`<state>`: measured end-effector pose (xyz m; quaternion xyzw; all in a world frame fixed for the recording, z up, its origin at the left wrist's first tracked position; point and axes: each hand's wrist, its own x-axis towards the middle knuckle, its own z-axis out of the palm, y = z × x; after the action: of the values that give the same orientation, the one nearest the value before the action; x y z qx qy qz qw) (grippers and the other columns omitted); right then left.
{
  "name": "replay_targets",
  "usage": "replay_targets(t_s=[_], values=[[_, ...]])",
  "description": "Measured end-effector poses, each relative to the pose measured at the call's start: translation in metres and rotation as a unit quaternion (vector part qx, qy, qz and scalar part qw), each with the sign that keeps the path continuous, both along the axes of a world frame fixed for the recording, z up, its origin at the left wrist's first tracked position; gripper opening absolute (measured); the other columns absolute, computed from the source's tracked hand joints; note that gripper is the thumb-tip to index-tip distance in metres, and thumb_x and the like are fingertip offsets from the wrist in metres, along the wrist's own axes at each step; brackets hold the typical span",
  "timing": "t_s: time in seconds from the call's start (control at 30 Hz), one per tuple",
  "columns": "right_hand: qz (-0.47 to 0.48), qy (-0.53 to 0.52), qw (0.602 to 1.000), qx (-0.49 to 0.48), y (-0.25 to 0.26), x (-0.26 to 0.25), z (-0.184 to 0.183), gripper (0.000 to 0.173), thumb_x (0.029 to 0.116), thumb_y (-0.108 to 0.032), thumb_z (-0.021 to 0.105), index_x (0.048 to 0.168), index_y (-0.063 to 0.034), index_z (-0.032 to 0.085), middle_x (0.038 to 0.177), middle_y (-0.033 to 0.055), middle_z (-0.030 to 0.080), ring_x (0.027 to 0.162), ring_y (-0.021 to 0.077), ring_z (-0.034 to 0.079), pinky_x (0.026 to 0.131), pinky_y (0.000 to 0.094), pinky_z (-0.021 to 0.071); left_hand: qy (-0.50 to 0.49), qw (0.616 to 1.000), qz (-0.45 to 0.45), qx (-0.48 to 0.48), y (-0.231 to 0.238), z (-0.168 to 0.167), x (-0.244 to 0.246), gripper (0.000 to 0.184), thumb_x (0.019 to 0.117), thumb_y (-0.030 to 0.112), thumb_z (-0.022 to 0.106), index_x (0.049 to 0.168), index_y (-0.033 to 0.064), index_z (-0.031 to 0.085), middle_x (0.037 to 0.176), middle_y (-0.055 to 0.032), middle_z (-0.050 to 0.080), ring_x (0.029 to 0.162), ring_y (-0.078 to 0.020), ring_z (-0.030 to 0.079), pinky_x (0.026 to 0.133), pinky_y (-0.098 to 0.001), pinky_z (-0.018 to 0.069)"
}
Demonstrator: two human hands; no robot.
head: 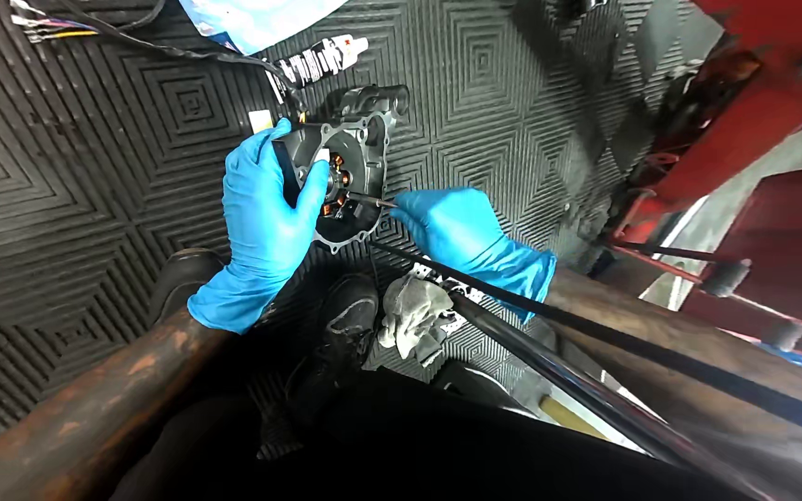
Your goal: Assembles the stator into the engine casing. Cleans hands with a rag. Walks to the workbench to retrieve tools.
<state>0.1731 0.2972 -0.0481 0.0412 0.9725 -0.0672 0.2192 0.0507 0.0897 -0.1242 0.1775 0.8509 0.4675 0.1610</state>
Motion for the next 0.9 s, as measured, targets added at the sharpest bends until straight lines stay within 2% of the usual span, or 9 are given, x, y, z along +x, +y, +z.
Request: replay_targets(t_s=[0.07, 0.23, 0.37, 0.47, 0.53, 0.63, 0.77, 0.8, 0.9], values=[[-0.182, -0.138, 0.971, -0.065, -0.005, -0.018, 0.009, 0.035, 0.1068, -0.036, 0.052, 0.094, -0.0126, 0.074, 0.076, 0.008, 0.069, 0.071, 0.0274, 0.069, 0.062, 0.0518, 0.0524, 0.001, 1.0, -0.003, -0.002, 0.001, 0.0, 0.0, 0.055, 0.0989, 0.049, 0.059, 0.135, 0.0066, 0.063, 0.141, -0.0109, 0.061, 0.135, -0.0253, 0.052, 0.114, -0.0452, 0.0386], [-0.574, -0.295, 0.716, -0.268, 0.001, -0.04, 0.017, 0.038, 0.1094, -0.039, 0.046, 0.1, -0.0131, 0.072, 0.055, -0.0042, 0.045, 0.04, 0.0052, 0.038, 0.037, 0.0206, 0.034, 0.003, 1.0, -0.005, -0.001, 0.002, 0.002, 0.001, 0.056, 0.0987, 0.048, 0.059, 0.136, 0.0059, 0.062, 0.142, -0.0123, 0.06, 0.135, -0.0264, 0.052, 0.114, -0.0456, 0.0381], [-0.182, -0.142, 0.969, -0.087, -0.002, -0.018, 0.017, 0.023, 0.1039, -0.03, 0.06, 0.114, -0.0136, 0.071, 0.086, 0.0057, 0.071, 0.077, 0.0236, 0.069, 0.067, 0.0482, 0.0559, -0.003, 1.0, -0.003, -0.002, -0.003, 0.0, -0.001, 0.055, 0.0996, 0.049, 0.058, 0.134, 0.0074, 0.064, 0.141, -0.0113, 0.06, 0.136, -0.0254, 0.052, 0.114, -0.0447, 0.0391], [0.105, 0.035, 0.993, 0.028, 0.006, -0.003, 0.009, 0.022, 0.104, -0.016, 0.05, 0.107, -0.0032, 0.068, 0.084, 0.019, 0.067, 0.076, 0.0394, 0.067, 0.066, 0.0531, 0.0502, 0.003, 1.0, -0.001, -0.006, -0.002, -0.001, 0.0, 0.055, 0.0993, 0.049, 0.058, 0.134, 0.0068, 0.063, 0.14, -0.0118, 0.061, 0.134, -0.0258, 0.053, 0.113, -0.0443, 0.0397], [0.088, 0.031, 0.996, 0.016, 0.005, -0.001, 0.007, 0.025, 0.1043, -0.019, 0.051, 0.103, -0.0051, 0.072, 0.081, 0.016, 0.069, 0.075, 0.0365, 0.069, 0.065, 0.0524, 0.0528, 0.007, 1.0, 0.001, -0.005, -0.002, -0.001, 0.0, 0.056, 0.0991, 0.05, 0.059, 0.135, 0.0064, 0.063, 0.139, -0.0129, 0.062, 0.133, -0.0265, 0.054, 0.112, -0.0446, 0.0404], [-0.213, -0.134, 0.963, -0.098, -0.003, -0.017, 0.016, 0.029, 0.1059, -0.032, 0.056, 0.099, -0.0151, 0.078, 0.077, 0.0049, 0.071, 0.072, 0.0219, 0.068, 0.065, 0.0479, 0.0528, 0.006, 1.0, -0.002, -0.003, -0.001, 0.0, 0.0, 0.056, 0.0991, 0.049, 0.059, 0.135, 0.0066, 0.064, 0.141, -0.0121, 0.061, 0.135, -0.0264, 0.053, 0.113, -0.0452, 0.0391], [-0.597, -0.271, 0.697, -0.291, 0.002, -0.035, 0.02, 0.035, 0.1081, -0.036, 0.05, 0.095, -0.0107, 0.07, 0.053, -0.0048, 0.042, 0.039, 0.0058, 0.039, 0.038, 0.0217, 0.0356, 0.01, 1.0, -0.006, 0.004, 0.002, 0.002, 0.001, 0.054, 0.099, 0.048, 0.059, 0.133, 0.007, 0.064, 0.142, -0.0114, 0.06, 0.135, -0.0269, 0.051, 0.113, -0.0464, 0.0389], [-0.589, -0.27, 0.705, -0.288, 0.001, -0.034, 0.021, 0.035, 0.1084, -0.037, 0.049, 0.099, -0.0107, 0.071, 0.054, -0.0044, 0.043, 0.04, 0.0059, 0.039, 0.038, 0.0214, 0.0359, 0.01, 1.0, -0.006, 0.003, 0.003, 0.002, 0.001, 0.054, 0.0988, 0.048, 0.059, 0.133, 0.0071, 0.064, 0.142, -0.0114, 0.06, 0.135, -0.0268, 0.051, 0.112, -0.0464, 0.039], [-0.288, -0.168, 0.934, -0.127, -0.006, -0.02, 0.022, 0.028, 0.1078, -0.032, 0.054, 0.106, -0.0133, 0.074, 0.076, 0.0029, 0.066, 0.068, 0.0167, 0.063, 0.063, 0.0385, 0.0516, 0.008, 1.0, -0.005, -0.004, 0.002, 0.001, 0.001, 0.055, 0.0987, 0.049, 0.059, 0.133, 0.0068, 0.064, 0.142, -0.0114, 0.06, 0.136, -0.0268, 0.051, 0.113, -0.0459, 0.0388]])
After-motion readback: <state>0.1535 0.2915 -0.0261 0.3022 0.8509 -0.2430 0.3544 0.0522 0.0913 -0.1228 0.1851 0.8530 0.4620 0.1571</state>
